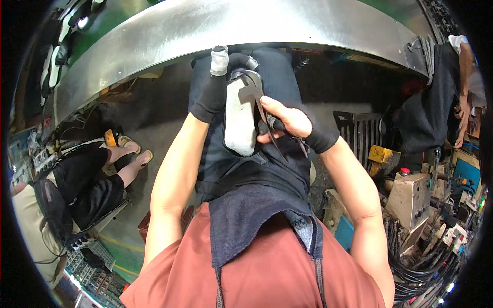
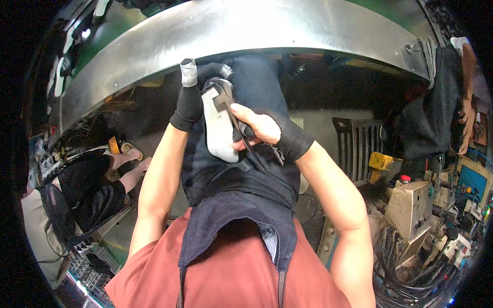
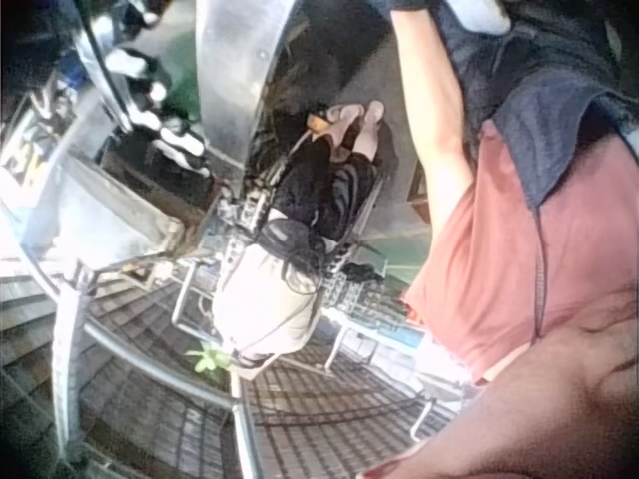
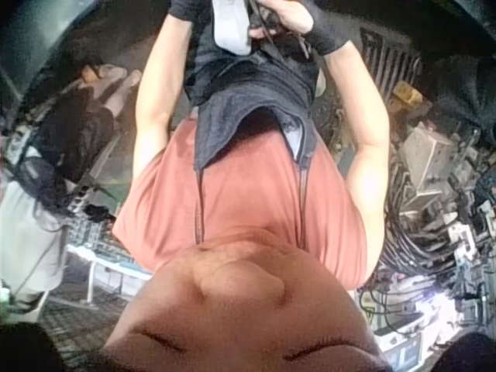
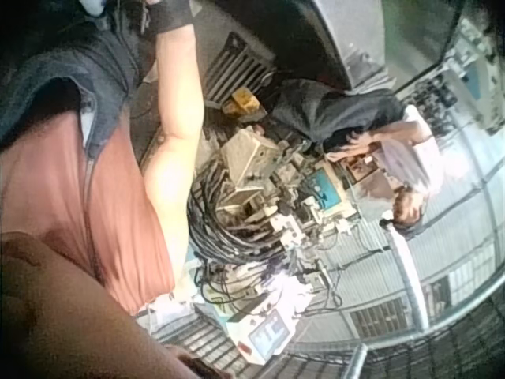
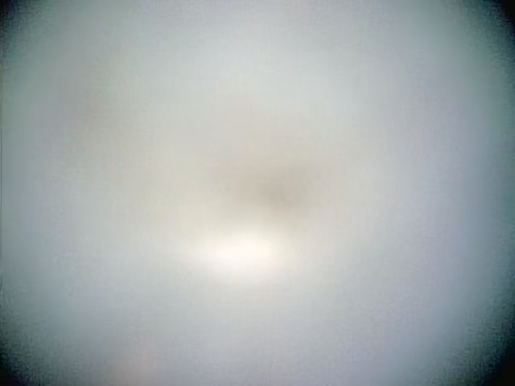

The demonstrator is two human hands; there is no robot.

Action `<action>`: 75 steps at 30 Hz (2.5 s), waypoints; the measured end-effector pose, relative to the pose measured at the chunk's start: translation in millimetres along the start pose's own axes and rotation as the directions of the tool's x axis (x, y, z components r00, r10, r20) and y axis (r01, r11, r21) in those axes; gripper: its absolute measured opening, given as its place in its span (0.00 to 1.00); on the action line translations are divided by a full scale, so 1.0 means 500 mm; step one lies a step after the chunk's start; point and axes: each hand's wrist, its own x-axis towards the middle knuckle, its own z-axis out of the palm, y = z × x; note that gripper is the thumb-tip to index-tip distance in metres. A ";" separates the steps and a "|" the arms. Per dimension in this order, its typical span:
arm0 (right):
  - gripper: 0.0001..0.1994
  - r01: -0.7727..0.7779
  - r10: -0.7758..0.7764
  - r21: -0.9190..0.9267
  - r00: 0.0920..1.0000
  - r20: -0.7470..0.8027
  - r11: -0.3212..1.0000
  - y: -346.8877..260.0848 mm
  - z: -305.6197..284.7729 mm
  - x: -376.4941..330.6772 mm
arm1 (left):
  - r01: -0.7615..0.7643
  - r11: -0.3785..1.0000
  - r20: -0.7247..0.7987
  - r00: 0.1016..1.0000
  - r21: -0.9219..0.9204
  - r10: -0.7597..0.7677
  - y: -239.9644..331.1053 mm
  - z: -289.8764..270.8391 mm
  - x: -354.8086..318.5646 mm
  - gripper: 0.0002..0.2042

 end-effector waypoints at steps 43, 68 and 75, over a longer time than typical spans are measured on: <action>0.19 0.564 -0.444 -0.815 0.769 0.459 0.134 0.194 0.080 -0.181 | 0.073 0.989 -0.017 0.997 -0.132 -0.076 -0.002 0.062 -0.326 0.52; 0.21 0.620 -0.496 -0.747 0.582 0.644 -0.242 0.122 0.027 -0.149 | 0.281 0.752 0.099 0.955 -0.597 -0.279 -0.092 0.041 -0.281 0.19; 0.20 0.672 -0.506 -0.699 0.526 0.683 -0.244 0.115 0.026 -0.134 | 0.244 0.701 0.053 0.958 -0.670 -0.282 -0.113 0.049 -0.284 0.11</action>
